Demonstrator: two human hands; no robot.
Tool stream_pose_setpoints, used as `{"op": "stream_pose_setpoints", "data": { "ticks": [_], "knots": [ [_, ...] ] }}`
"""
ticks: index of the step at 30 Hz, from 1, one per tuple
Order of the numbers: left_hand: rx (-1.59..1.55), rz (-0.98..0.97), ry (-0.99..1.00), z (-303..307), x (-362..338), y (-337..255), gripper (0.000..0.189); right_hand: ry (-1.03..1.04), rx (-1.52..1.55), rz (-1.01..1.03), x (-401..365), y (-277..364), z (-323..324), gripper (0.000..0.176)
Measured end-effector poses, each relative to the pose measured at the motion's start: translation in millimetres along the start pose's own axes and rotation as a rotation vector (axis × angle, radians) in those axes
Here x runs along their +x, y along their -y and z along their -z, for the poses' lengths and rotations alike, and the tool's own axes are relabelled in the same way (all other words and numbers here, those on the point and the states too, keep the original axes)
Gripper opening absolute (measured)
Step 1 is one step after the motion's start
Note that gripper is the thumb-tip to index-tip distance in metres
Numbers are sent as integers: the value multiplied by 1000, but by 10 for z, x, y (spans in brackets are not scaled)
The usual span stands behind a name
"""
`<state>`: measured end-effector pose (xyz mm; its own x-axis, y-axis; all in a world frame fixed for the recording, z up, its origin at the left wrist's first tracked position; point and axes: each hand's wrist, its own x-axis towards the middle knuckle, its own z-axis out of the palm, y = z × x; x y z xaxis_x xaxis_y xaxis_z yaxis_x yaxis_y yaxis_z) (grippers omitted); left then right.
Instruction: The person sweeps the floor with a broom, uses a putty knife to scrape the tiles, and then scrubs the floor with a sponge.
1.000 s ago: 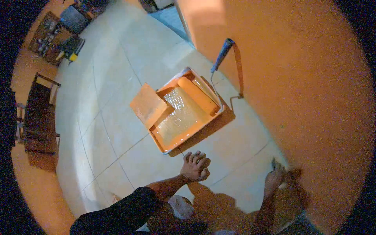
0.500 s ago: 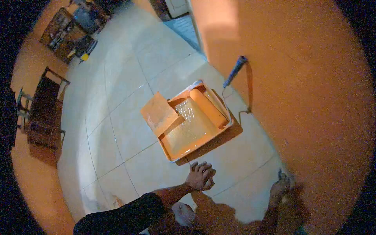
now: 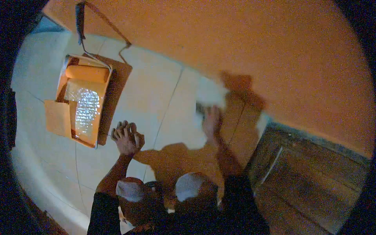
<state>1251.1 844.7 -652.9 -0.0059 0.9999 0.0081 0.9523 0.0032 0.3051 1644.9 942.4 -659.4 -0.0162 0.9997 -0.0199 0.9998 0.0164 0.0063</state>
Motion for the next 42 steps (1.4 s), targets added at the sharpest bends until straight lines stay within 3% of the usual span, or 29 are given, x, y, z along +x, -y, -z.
{"op": "stream_pose_setpoints", "data": {
  "ticks": [3, 5, 6, 7, 8, 9, 12, 14, 15, 17, 19, 20, 21, 23, 26, 27, 29, 32, 34, 37, 38, 39, 42],
  "knots": [
    [-6, 11, -34, 7, 56, -29, 53, 174, 251, -293, -1166, -7, -246, 46],
    [58, -24, -4, 16, 20, -40, 54, 234, 120, 111, -1293, 28, 247, 37],
    [38, -21, -14, 37, 31, -42, 53, 299, 55, 52, -998, 10, 146, 39],
    [20, -10, -34, 61, 53, -73, 52, 40, -77, 213, -402, 47, 207, 42],
    [5, -1, -55, 72, 67, -94, 51, -42, -89, 193, 139, 155, 291, 43],
    [-1, 10, -57, 51, 49, -103, 50, 82, -121, 20, 685, 342, 382, 41],
    [16, -2, -27, 52, 38, -54, 51, 85, -32, 74, 803, 617, 536, 40],
    [36, -4, -10, 54, 38, -64, 56, -37, -131, 183, -44, 602, 336, 40],
    [5, 10, -14, 2, 23, -34, 57, -336, -111, 248, -465, 660, 242, 39],
    [1, 19, -21, -42, 30, -10, 58, -204, 142, 228, -775, 453, -200, 40],
    [12, 13, -26, -21, -18, -30, 56, -100, 70, 248, -575, 518, 33, 39],
    [23, 1, -36, 48, 24, -61, 54, -70, -126, 284, -15, 742, 532, 37],
    [35, -7, -60, 75, 55, -92, 51, -95, -203, 200, 441, 849, 625, 31],
    [-7, 39, 12, 46, 2, -92, 57, 31, -1, 103, 1143, 882, 677, 31],
    [24, 19, 67, -4, -7, 1, 60, -108, -250, 213, 375, 1097, 448, 39],
    [45, 6, 78, -25, -19, 9, 60, -185, -199, 308, 5, 1201, 665, 38],
    [-4, 32, 58, 40, 6, -48, 58, 18, -24, 352, -664, 1230, 523, 38],
    [-46, 34, -3, 18, -2, -30, 53, -186, -277, 401, -37, 1111, 573, 38],
    [-61, 22, -6, 114, 52, -102, 52, -8, -231, 218, 857, 999, 540, 38],
    [-61, 18, -23, 105, 56, -90, 49, -27, -232, 160, 931, 1092, 456, 39],
    [-51, 13, -18, 118, 85, -99, 49, -225, -216, 263, 550, 1143, 396, 41],
    [-43, 10, -14, 129, 77, -100, 48, -56, -301, 367, 100, 1183, 326, 44],
    [-54, 27, -12, 68, 76, -68, 49, -71, -130, 448, -226, 1164, 393, 39]
  ]
}}
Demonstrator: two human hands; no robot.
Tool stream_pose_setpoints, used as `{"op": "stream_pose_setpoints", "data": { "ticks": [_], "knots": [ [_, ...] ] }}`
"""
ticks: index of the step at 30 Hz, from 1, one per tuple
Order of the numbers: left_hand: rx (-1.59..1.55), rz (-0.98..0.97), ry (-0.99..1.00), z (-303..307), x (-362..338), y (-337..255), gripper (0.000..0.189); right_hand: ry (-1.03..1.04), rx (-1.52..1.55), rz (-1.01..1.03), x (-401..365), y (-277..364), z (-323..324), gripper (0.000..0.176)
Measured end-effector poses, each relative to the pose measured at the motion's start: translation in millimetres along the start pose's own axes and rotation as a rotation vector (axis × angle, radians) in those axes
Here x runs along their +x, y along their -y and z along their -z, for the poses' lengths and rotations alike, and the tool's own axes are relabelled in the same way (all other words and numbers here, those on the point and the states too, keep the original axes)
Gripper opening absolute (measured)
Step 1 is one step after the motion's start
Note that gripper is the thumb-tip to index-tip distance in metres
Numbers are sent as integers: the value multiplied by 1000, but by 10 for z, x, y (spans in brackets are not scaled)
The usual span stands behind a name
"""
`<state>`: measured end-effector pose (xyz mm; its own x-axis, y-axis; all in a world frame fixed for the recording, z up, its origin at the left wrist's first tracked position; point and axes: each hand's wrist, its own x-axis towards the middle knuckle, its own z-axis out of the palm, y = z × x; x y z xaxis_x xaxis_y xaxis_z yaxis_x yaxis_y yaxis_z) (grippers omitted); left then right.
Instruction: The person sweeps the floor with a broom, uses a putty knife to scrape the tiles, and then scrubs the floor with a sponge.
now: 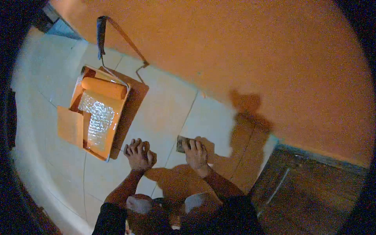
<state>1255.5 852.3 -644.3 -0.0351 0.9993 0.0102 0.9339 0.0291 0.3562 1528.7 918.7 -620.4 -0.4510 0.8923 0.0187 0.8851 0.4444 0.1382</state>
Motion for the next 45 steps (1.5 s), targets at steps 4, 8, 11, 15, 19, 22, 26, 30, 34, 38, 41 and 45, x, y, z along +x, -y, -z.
{"op": "stream_pose_setpoints", "data": {
  "ticks": [4, 8, 11, 15, 19, 22, 26, 30, 34, 38, 41, 45],
  "knots": [
    [-22, 5, 19, 80, 27, -63, 53, 44, 15, -364, 1068, -720, -123, 31],
    [0, -29, -18, 21, -54, 54, 56, -31, -89, -270, 595, -498, -102, 29],
    [-17, -2, 19, 37, -1, 18, 60, -49, 23, -164, -345, -125, -117, 27],
    [80, -51, 3, 7, -1, 14, 53, 348, 18, -325, -21, -580, -160, 38],
    [60, -41, -15, -4, -48, 2, 47, 219, 117, -336, 865, -806, -12, 35],
    [87, -24, 17, -49, -79, 35, 47, 15, -149, -136, -11, 57, -86, 41],
    [44, 4, 16, -81, -121, 54, 50, -474, -286, 4, -1033, 816, -289, 42],
    [159, -57, 49, -119, -104, 115, 53, 59, -90, -210, -79, 454, 150, 38],
    [128, -107, -37, -27, -121, 30, 49, -160, -19, -382, -323, 1112, 26, 33],
    [135, -123, -76, -29, -63, 12, 49, -64, 63, -337, -662, 1190, 87, 42],
    [160, -103, -49, -143, -128, 118, 51, 118, -69, -427, -392, 942, 259, 44],
    [195, -166, -43, -181, -125, 120, 56, 136, -87, -218, -447, 1066, 308, 45]
  ]
}}
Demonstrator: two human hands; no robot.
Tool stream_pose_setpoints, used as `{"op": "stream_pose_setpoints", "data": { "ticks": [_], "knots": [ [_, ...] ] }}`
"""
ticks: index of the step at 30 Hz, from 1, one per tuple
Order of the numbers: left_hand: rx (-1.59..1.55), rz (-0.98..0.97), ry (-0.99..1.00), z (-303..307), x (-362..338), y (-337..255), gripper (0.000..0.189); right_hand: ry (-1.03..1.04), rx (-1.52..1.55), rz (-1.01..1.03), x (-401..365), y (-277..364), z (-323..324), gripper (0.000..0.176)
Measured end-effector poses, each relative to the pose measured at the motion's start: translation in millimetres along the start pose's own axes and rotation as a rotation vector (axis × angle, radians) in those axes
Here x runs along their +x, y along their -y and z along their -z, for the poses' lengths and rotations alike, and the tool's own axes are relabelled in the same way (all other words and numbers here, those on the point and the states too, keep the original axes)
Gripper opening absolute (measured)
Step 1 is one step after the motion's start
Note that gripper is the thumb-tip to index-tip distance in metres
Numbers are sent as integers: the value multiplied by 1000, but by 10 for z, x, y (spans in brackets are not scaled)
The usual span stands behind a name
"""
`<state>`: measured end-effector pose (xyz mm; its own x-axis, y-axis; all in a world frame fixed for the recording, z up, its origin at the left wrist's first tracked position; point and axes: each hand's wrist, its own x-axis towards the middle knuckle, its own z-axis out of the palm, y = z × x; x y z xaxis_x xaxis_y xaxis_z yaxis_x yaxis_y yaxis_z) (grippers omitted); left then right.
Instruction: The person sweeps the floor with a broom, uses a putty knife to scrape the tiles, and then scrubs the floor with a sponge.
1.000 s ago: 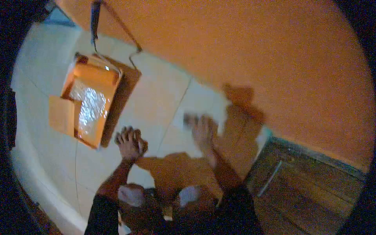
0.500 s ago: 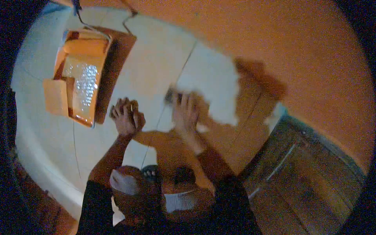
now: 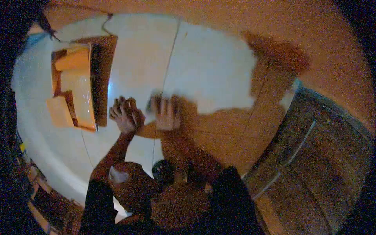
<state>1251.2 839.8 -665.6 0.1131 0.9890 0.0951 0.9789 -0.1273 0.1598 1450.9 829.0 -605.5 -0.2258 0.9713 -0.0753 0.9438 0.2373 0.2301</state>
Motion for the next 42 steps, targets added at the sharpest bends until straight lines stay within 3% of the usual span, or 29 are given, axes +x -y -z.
{"op": "stream_pose_setpoints", "data": {
  "ticks": [1, 3, 5, 6, 7, 9, 11, 12, 15, 16, 19, 24, 26, 28, 31, 33, 35, 36, 37, 39, 41, 42],
  "knots": [
    [5, 3, -22, -18, -22, 34, 57, 137, 330, 107, -399, 230, 24, 49],
    [69, -14, -27, -13, 40, 31, 60, -153, 336, -56, -306, 244, -150, 46],
    [186, -57, 83, -52, -60, 78, 60, -219, 280, -210, 20, -19, -329, 51],
    [67, -18, -22, -36, -23, 32, 62, -111, 105, -171, 602, -569, -390, 46],
    [118, 56, 72, -34, -37, -5, 62, -76, 101, -183, 445, -499, -375, 43],
    [-26, 24, 15, 81, 37, -56, 61, -60, 76, -229, 360, -210, -192, 38],
    [67, -59, -7, 24, 32, -38, 59, -82, 12, -277, 405, -136, -62, 35],
    [-81, 26, -33, 22, 26, -38, 60, -143, 15, -312, 297, -176, -71, 38],
    [46, 13, 16, 88, 18, -125, 59, -298, 68, -371, -350, -354, -292, 51],
    [23, -14, -64, 179, 81, -202, 56, -341, 100, -389, -436, -342, -267, 55],
    [50, -36, 14, -9, -38, 45, 54, 85, 77, -607, -209, -356, 16, 55],
    [36, -12, -134, 105, 112, -223, 54, 345, -629, -291, -153, -554, -348, 42],
    [30, -10, -57, 145, 67, -236, 57, 331, -177, -524, -25, -700, -454, 39],
    [91, -20, -16, -31, -51, -34, 56, 80, 295, -820, 267, -970, -587, 37],
    [215, -121, -81, 28, 37, -124, 50, -254, -24, -747, 325, -998, -1117, 37],
    [141, -91, -132, -80, 15, -26, 51, -412, -224, -653, 170, -783, -1509, 36],
    [194, -172, -102, 3, 12, -38, 50, -239, -44, -620, 113, -1136, -757, 35],
    [106, 49, -118, -198, -71, 154, 47, -166, 43, -643, 7, -984, -738, 35],
    [130, 45, -108, -130, -80, 119, 50, -125, 110, -677, 28, -947, -710, 34],
    [130, 51, -122, -7, -48, -123, 57, -241, 49, -572, -250, -269, -803, 46],
    [127, -63, -102, 88, -10, -170, 55, -192, 108, -218, -1098, 361, 12, 35],
    [160, -88, -144, -32, 8, -85, 53, -141, 214, -122, -1357, 426, 95, 35]
  ]
}}
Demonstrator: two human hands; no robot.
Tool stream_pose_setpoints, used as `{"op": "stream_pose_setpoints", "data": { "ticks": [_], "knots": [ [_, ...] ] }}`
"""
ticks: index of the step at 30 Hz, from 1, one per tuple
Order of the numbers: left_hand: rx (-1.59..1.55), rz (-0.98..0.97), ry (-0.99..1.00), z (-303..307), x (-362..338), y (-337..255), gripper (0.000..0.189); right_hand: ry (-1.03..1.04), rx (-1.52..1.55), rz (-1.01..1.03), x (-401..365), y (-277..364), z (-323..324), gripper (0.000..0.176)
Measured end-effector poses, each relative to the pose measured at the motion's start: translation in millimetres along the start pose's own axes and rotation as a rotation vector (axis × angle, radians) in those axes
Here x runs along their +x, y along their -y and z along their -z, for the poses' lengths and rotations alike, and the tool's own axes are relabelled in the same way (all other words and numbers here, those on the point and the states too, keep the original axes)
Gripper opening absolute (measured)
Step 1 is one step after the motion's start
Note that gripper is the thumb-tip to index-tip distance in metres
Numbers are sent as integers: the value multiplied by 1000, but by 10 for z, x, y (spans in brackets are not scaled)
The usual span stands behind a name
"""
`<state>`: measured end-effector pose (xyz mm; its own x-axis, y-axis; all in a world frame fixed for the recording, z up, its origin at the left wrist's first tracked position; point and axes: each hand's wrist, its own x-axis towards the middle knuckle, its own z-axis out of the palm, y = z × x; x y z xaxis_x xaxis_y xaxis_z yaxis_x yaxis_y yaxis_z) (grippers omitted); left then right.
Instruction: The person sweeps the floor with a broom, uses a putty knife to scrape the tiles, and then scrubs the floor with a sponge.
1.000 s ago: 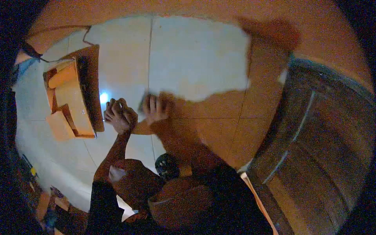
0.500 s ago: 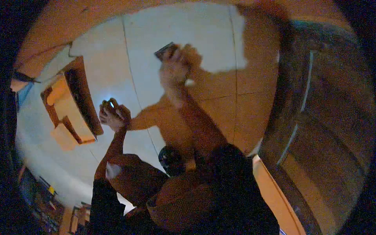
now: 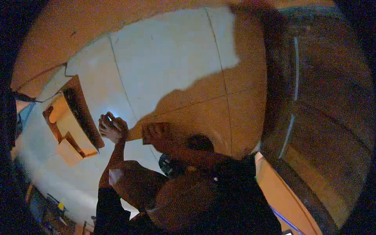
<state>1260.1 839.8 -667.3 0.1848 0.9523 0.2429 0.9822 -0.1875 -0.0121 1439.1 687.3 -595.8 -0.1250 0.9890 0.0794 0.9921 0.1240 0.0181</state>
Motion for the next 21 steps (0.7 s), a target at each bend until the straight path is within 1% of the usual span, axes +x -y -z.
{"op": "stream_pose_setpoints", "data": {
  "ticks": [1, 3, 4, 5, 6, 7, 8, 9, 10, 11, 12, 14, 15, 17, 18, 19, 20, 21],
  "knots": [
    [44, -19, -23, -64, -84, 95, 52, 28, 18, -42, 15, -286, -51, 35],
    [71, -84, 49, 44, -57, 27, 57, 116, -79, -262, 420, -1227, -305, 35],
    [-1, 124, 115, -52, -133, 89, 59, 147, -137, -361, 635, -1631, -362, 35],
    [151, 144, 174, -358, -317, 379, 57, 147, -177, -428, 712, -1759, -377, 35],
    [65, 92, 149, -256, -301, 359, 57, 119, -239, -443, 657, -1644, -349, 36],
    [-36, 41, 101, -144, -203, 236, 56, 52, -327, -395, 481, -1345, -297, 36],
    [65, 36, 105, -12, -111, 59, 59, -4, -406, -339, 300, -1088, -234, 36],
    [-56, 132, 107, 69, -97, 9, 59, 12, -299, -271, 46, -896, -187, 37],
    [-55, 112, 56, 112, -29, -51, 58, 66, -149, -211, -117, -885, -149, 37],
    [-45, 95, 15, 145, -23, -97, 57, 121, -73, -202, -182, -1021, -148, 37],
    [-48, 119, 37, 104, -55, -94, 56, 173, -66, -255, -126, -1300, -209, 38],
    [-33, 160, 95, -27, -135, 18, 56, 235, -153, -417, 343, -1968, -412, 39],
    [-29, 115, 108, 24, -177, 13, 56, 224, -191, -463, 483, -2084, -438, 39],
    [-32, 33, 65, 63, -83, -11, 56, 127, -269, -411, 454, -1654, -432, 40],
    [-3, 133, 131, 84, -94, -41, 55, 82, -278, -331, 368, -1341, -413, 40],
    [-21, 139, 119, 60, -120, -10, 56, 66, -231, -241, 291, -1120, -391, 41],
    [-43, 143, 110, -14, -163, 36, 56, 79, -173, -177, 300, -1106, -393, 41],
    [-64, 140, 112, -88, -221, 100, 56, 95, -156, -146, 375, -1262, -440, 42]
  ]
}}
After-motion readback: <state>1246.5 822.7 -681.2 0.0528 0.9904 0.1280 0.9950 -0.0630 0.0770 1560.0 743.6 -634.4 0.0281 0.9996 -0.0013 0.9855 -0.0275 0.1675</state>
